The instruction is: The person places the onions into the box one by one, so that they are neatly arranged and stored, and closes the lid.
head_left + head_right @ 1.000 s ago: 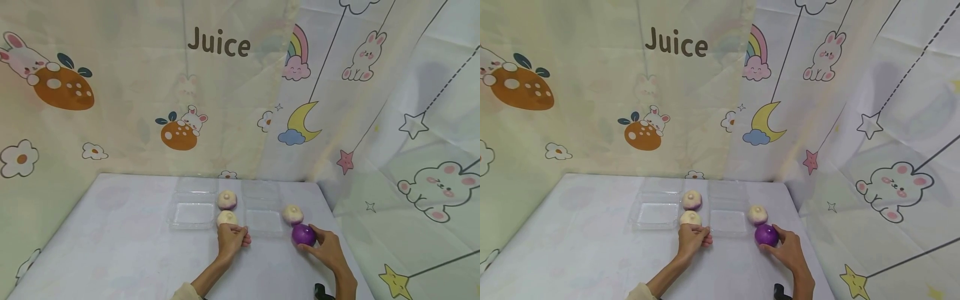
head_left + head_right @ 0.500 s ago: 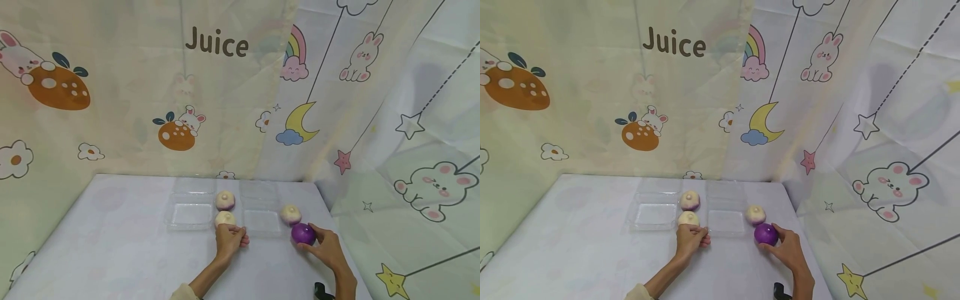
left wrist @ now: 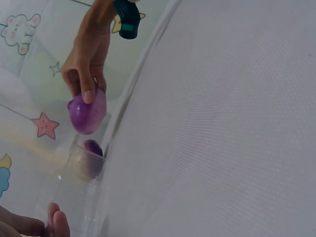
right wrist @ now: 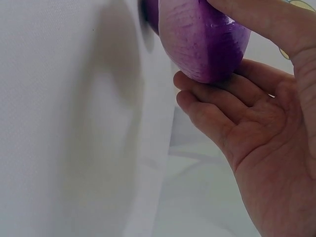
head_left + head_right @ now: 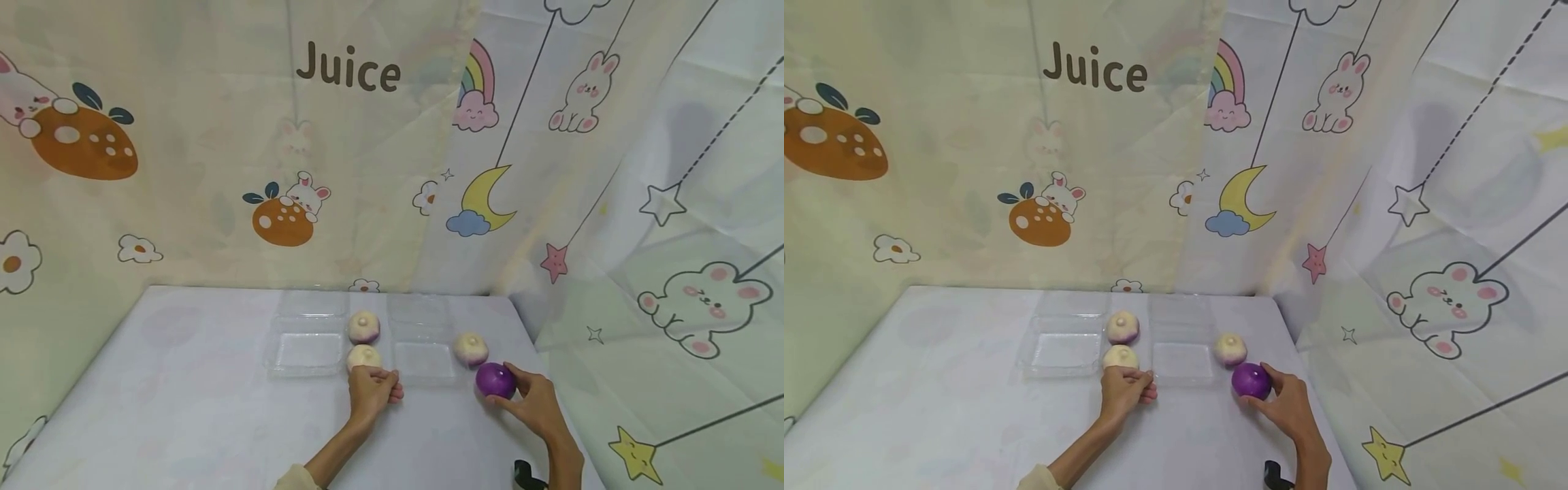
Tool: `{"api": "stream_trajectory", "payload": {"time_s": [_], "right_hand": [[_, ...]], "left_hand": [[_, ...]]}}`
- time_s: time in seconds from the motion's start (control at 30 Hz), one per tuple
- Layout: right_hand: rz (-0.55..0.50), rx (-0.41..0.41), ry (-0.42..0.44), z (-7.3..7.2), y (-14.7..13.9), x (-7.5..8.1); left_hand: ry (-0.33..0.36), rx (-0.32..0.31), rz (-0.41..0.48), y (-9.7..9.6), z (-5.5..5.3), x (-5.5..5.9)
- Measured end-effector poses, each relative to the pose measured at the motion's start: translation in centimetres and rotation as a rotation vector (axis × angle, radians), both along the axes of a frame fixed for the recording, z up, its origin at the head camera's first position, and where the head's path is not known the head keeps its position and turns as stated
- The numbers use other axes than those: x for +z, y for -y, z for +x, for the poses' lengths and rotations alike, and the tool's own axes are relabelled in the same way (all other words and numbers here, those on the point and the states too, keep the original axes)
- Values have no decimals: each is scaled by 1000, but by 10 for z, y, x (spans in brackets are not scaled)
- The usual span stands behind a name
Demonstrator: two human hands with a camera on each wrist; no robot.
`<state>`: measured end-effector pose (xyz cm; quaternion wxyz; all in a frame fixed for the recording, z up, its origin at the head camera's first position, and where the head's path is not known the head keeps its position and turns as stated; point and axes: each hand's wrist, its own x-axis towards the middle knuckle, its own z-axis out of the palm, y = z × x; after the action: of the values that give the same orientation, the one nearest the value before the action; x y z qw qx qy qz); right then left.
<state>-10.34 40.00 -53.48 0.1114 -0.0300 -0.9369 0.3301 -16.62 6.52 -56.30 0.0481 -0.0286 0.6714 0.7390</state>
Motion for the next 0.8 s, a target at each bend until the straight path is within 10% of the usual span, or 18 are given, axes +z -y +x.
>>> {"api": "stream_trajectory", "payload": {"time_s": [0.8], "right_hand": [[37,15,-45,-8,-2,11]], "left_hand": [[-4,-22,1,2,-1,-2]]}}
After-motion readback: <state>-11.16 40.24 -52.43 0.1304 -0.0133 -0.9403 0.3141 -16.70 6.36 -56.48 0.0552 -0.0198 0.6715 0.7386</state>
